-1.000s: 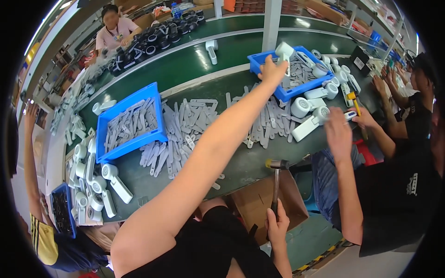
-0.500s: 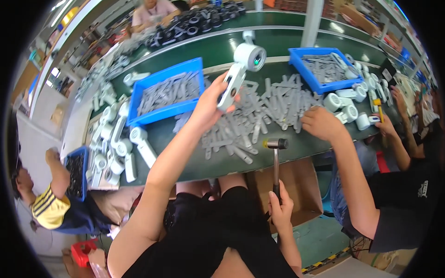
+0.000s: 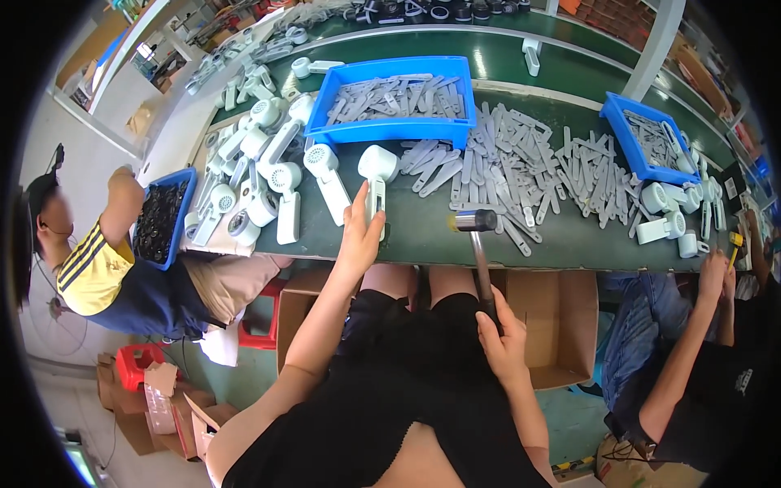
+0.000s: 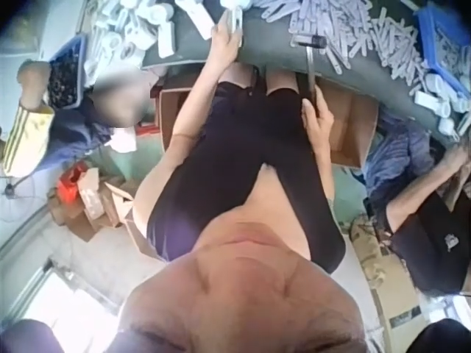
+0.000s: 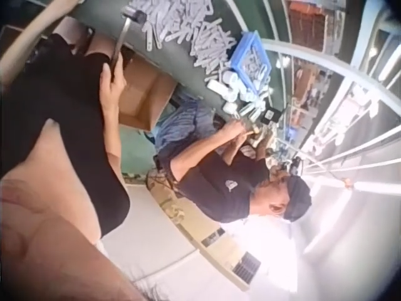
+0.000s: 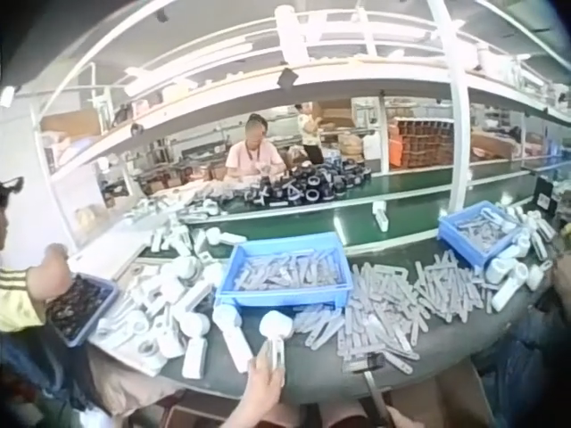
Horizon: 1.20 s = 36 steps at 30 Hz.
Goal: The person assembles portable fan components by fitting plastic strips into fan handles, tapping them into place with a small hammer, and placing the assembled fans into a plastic tray.
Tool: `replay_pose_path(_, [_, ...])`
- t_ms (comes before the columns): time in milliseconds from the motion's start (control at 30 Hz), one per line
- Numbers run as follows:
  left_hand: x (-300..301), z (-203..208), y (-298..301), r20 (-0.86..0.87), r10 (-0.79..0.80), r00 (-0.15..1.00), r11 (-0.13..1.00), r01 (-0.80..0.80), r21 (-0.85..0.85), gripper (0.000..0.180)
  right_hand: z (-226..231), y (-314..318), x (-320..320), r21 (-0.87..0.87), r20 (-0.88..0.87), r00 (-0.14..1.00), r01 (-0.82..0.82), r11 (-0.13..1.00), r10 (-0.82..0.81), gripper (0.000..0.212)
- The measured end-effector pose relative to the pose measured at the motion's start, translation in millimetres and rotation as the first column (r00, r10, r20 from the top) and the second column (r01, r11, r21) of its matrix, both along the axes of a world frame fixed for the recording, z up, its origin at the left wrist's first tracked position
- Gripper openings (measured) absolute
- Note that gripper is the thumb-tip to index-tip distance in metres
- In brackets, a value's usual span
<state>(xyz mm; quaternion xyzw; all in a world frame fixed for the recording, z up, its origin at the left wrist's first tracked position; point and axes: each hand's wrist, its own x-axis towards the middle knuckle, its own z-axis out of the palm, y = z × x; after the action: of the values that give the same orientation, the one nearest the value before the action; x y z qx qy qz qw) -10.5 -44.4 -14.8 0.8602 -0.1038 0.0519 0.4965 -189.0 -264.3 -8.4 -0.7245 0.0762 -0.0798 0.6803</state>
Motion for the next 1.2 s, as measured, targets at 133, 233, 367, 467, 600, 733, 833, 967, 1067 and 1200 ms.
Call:
replay_pose_path(133, [-2,-14,2,0.085,0.003,0.996,1.0,-0.001,-0.021,0.071,1,6,0,-0.096,0.021,1.0,-0.01,0.995,0.012,0.044])
replay_pose_path(233, [-10,-6,-2,0.1,0.033,0.994,0.999,-0.037,0.033,0.074,1,5,3,-0.15,0.002,1.0,-0.015,0.989,0.015,0.044])
replay_pose_path(367, [-13,-14,3,0.283,0.061,0.957,0.975,-0.118,0.188,0.078,3,8,8,-0.171,-0.011,0.999,-0.033,0.985,0.032,0.044])
replay_pose_path(467, [-14,-19,8,0.381,0.054,0.923,0.953,-0.161,0.257,0.078,2,9,14,-0.206,-0.001,0.999,-0.041,0.978,0.041,0.043])
replay_pose_path(600, [-17,-12,15,0.402,0.135,0.905,0.875,-0.3,0.38,0.079,2,12,23,-0.212,-0.037,0.998,-0.054,0.976,0.047,0.043])
replay_pose_path(733, [-16,-7,20,0.409,0.196,0.891,0.785,-0.392,0.479,0.075,-9,9,29,-0.286,0.026,0.999,-0.027,0.958,0.036,0.043])
replay_pose_path(833, [-11,-14,23,0.447,0.069,0.892,0.804,-0.315,0.504,0.072,-3,7,30,-0.283,0.01,1.0,-0.02,0.959,0.024,0.042])
replay_pose_path(967, [0,18,-15,0.506,0.028,0.862,0.824,-0.306,0.476,0.057,-4,2,30,-0.258,-0.002,1.0,0.017,0.966,-0.018,0.043])
replay_pose_path(1067, [40,23,-41,0.618,-0.174,0.767,0.839,-0.213,0.5,0.028,-5,-2,31,-0.255,0.009,1.0,0.024,0.967,-0.023,0.044])
replay_pose_path(1200, [110,32,-82,0.273,-0.259,0.927,0.553,-0.089,0.829,0.023,3,-5,33,-0.238,-0.007,0.999,0.032,0.971,-0.034,0.044])
